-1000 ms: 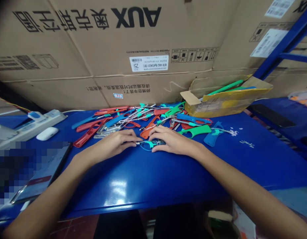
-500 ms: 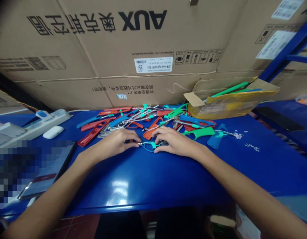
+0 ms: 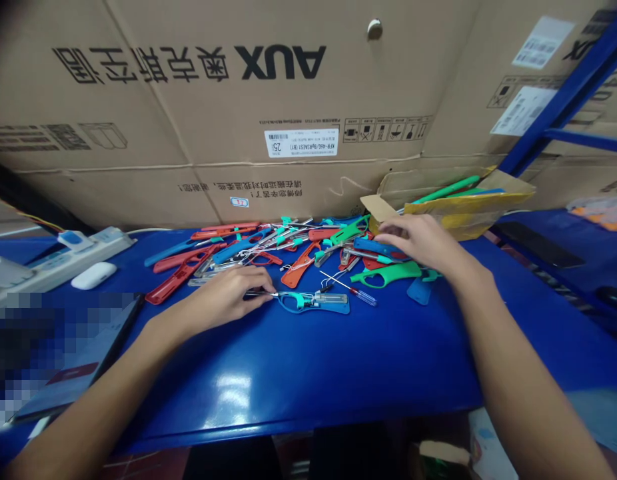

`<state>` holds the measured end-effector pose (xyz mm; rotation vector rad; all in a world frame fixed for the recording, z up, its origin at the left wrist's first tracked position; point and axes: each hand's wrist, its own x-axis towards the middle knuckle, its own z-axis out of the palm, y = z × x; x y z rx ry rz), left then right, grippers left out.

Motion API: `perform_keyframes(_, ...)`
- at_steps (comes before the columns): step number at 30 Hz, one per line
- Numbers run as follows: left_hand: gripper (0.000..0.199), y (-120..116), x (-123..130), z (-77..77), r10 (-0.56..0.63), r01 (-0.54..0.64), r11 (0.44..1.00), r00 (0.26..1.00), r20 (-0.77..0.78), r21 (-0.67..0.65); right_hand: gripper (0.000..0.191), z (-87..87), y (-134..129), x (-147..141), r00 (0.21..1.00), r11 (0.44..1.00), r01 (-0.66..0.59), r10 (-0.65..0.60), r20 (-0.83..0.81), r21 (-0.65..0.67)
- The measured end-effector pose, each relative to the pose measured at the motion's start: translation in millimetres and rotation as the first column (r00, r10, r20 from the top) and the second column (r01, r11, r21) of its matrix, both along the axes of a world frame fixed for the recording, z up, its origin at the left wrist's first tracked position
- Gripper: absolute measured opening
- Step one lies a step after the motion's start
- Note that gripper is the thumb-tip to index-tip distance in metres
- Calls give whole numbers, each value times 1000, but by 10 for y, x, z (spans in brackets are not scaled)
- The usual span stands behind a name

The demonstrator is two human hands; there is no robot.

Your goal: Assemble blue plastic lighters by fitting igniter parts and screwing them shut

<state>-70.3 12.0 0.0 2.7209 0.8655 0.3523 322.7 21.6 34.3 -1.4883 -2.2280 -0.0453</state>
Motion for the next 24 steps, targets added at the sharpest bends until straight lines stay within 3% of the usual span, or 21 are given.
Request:
perform_keyframes(4, 17, -17, 12, -7, -8, 8, 1000, 1000, -8, 30, 42, -173, 118, 141, 993, 987, 51, -34, 112, -151)
perform_keyframes(9, 17, -42, 37, 13, -5, 7, 999, 1000, -30, 44, 46, -337, 156, -118, 970, 997, -12, 29, 240, -73)
perform_keyframes(12, 16, -48, 47, 42, 2, -1, 999, 999, -37, 32, 38, -297, 116, -177, 968, 998, -57, 57, 243, -9)
perform_keyframes(15, 13, -50, 51, 64, 6, -3, 999, 999, -51, 48, 36, -181, 37, -193, 990, 993, -79, 68, 124, 84)
perform_keyframes(20, 13, -44, 42, 68, 31, -28, 999, 997, -76, 44, 37, -60, -84, -318, 994, 921, 90, -61, -89, 379)
perform_keyframes(24, 13, -39, 33, 63, 30, -30, 1000, 997, -75, 7, 37, -99, -98, -420, 991, 942, 102, -122, 45, 319)
